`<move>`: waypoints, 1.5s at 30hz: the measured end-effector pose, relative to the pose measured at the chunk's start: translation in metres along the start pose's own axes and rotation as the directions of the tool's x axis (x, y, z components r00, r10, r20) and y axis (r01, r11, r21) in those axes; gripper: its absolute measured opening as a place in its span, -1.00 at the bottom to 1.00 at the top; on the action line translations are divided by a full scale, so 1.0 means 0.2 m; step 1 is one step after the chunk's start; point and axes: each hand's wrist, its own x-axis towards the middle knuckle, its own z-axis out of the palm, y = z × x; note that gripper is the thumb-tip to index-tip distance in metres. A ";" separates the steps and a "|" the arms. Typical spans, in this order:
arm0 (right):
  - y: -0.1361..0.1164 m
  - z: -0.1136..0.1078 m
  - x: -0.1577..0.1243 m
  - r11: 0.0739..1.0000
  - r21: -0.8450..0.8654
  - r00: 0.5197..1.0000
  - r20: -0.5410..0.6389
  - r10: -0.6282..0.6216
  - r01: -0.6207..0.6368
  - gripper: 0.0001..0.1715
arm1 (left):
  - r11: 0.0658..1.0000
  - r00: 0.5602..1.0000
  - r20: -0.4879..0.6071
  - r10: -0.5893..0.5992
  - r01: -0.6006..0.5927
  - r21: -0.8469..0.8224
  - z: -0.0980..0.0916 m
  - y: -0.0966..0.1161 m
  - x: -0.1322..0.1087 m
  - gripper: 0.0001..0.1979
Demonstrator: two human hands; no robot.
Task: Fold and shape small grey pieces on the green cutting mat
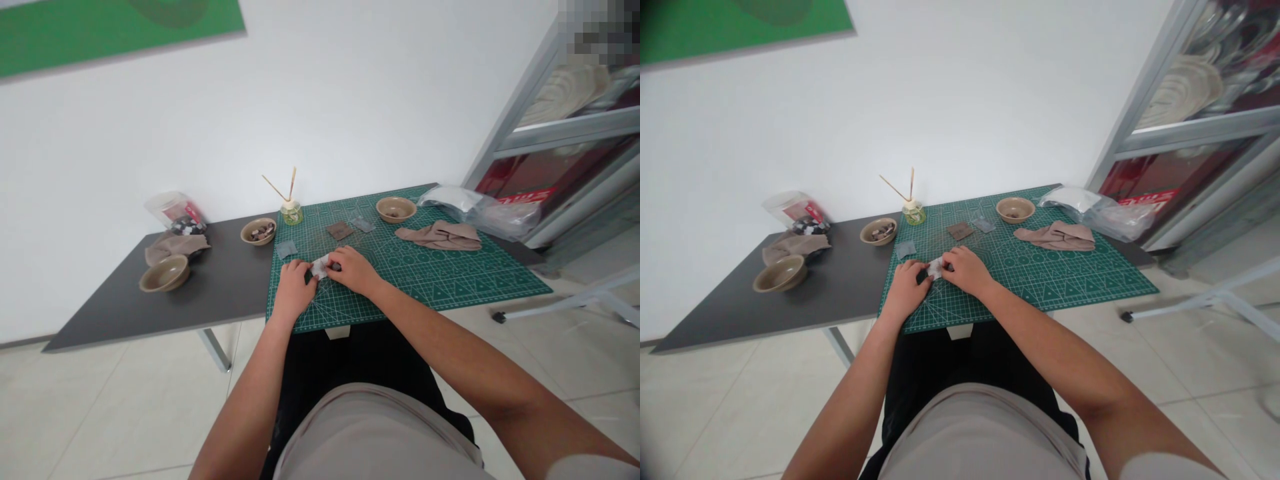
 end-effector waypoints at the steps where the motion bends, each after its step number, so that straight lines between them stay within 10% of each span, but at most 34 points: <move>1: 0.00 0.00 0.00 1.000 -0.004 1.000 0.002 0.003 -0.003 -0.90 | 1.000 1.000 0.023 0.017 -0.016 -0.026 -0.01 -0.02 0.00 -0.73; 45: -0.05 -0.01 0.11 0.966 0.108 0.949 0.186 -0.253 0.236 -0.94 | 0.999 0.999 0.026 -0.045 0.045 0.006 -0.01 -0.04 -0.03 -0.67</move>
